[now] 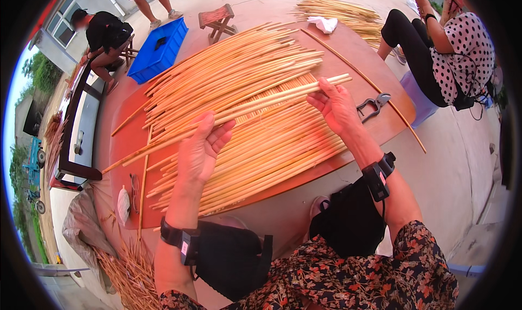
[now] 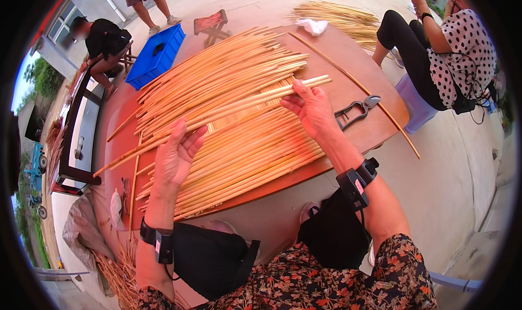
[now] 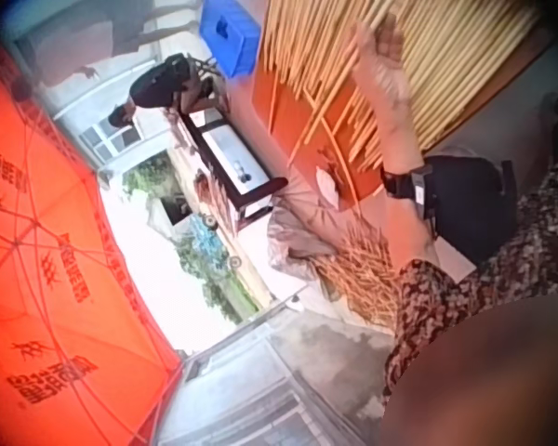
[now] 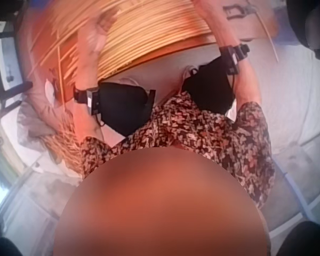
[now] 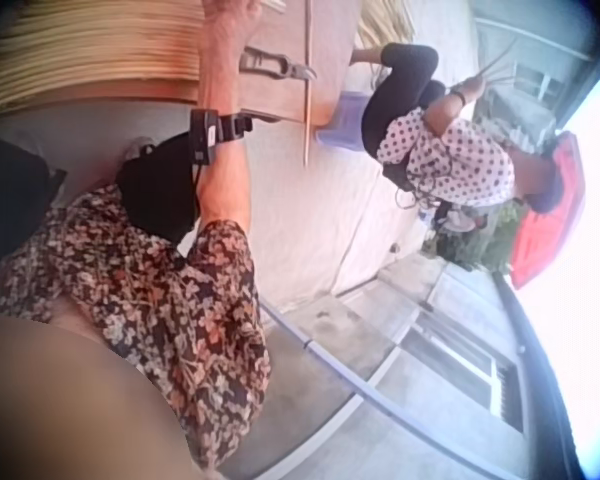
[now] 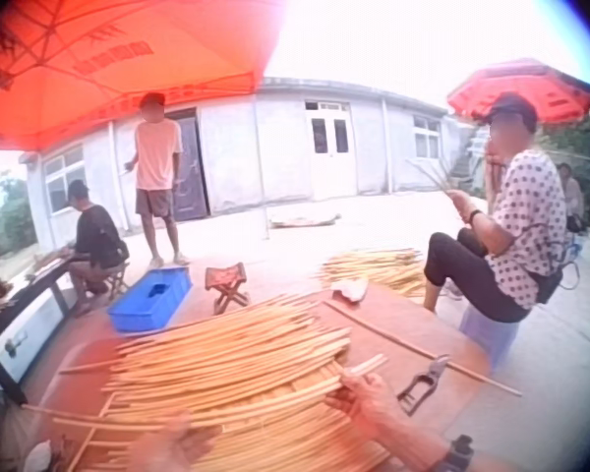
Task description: The person is binding reeds together by threading a thin string through them. They pick up reed sticks one at a time, align them on the table, and pull the string through to secure them to the mat.
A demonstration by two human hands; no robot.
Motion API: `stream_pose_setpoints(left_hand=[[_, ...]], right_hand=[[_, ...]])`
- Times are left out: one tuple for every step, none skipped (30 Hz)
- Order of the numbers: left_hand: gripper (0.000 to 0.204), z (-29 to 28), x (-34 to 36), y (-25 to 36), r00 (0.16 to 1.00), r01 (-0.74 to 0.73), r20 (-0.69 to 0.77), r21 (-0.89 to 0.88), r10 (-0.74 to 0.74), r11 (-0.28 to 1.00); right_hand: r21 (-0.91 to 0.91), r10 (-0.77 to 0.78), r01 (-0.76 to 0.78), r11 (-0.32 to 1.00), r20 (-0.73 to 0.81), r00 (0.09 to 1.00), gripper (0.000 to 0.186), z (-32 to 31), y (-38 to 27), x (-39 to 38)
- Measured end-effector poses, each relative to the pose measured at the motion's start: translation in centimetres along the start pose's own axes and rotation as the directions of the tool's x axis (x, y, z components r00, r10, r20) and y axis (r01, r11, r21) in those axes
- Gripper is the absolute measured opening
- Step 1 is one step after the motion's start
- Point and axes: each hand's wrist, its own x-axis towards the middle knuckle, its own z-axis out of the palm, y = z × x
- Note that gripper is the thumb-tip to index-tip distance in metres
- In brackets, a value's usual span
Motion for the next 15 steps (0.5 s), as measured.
stream_pose_setpoints(left_hand=[[0.027,0.03,0.02,-0.06,1.0,0.006,0.0,0.003,-0.006,1.0],[0.028,0.05,0.03,-0.12,1.0,0.005,0.005,0.0,-0.005,1.0],[0.028,0.08,0.03,-0.19,1.0,0.005,0.008,-0.002,-0.005,1.0],[0.028,0.09,0.03,-0.2,1.0,0.005,0.012,-0.003,-0.005,1.0],[0.027,0.09,0.03,-0.18,1.0,0.004,0.018,-0.002,-0.004,1.0],[0.026,0.09,0.02,-0.17,1.0,0.004,0.024,-0.001,-0.004,1.0],[0.026,0.1,0.02,-0.15,1.0,0.003,0.031,0.0,-0.003,1.0],[0.024,0.13,-0.01,-0.18,0.999,0.002,0.032,-0.005,-0.002,1.0],[0.023,0.19,-0.03,-0.26,0.999,0.001,0.033,-0.009,-0.001,1.0],[0.023,0.24,-0.06,-0.31,0.999,0.0,0.034,-0.013,0.0,1.0],[0.022,0.27,-0.08,-0.33,0.999,-0.001,0.034,-0.011,0.001,1.0],[0.022,0.29,-0.09,-0.35,0.999,-0.001,0.033,-0.008,0.002,1.0],[0.021,0.31,-0.08,-0.35,0.999,-0.009,0.047,-0.01,0.009,1.0],[0.021,0.31,-0.07,-0.36,0.999,-0.01,0.038,-0.008,0.01,1.0],[0.02,0.31,-0.03,-0.37,0.999,-0.017,0.044,-0.011,0.017,1.0]], right_hand=[[0.003,-0.001,0.001,1.0,0.012,1.0,0.021,0.11,0.05,-0.1],[0.007,0.002,-0.002,1.0,0.01,1.0,0.022,0.24,0.12,-0.19],[0.015,0.0,0.0,1.0,0.023,1.0,0.023,0.38,0.2,-0.28],[0.012,0.006,-0.006,1.0,0.005,1.0,0.023,0.49,0.24,-0.36],[0.014,0.006,-0.006,1.0,0.001,1.0,0.023,0.59,0.28,-0.42],[0.014,0.005,-0.005,1.0,-0.005,1.0,0.023,0.66,0.32,-0.47],[0.016,0.009,-0.009,1.0,0.0,1.0,0.023,0.72,0.35,-0.5],[0.018,0.012,-0.012,1.0,0.002,1.0,0.023,0.75,0.38,-0.56],[0.02,0.014,-0.014,1.0,0.004,1.0,0.023,0.76,0.4,-0.59],[0.02,0.015,-0.015,1.0,0.004,1.0,0.023,0.78,0.43,-0.6],[0.021,0.015,-0.015,1.0,0.006,1.0,0.023,0.78,0.45,-0.6],[0.023,0.017,-0.017,1.0,0.003,1.0,0.023,0.78,0.46,-0.6],[0.023,0.013,-0.013,1.0,0.008,1.0,0.023,0.77,0.46,-0.59],[0.023,0.012,-0.012,1.0,0.009,1.0,0.023,0.77,0.46,-0.6],[0.024,0.009,-0.009,1.0,0.011,1.0,0.023,0.76,0.44,-0.61]])
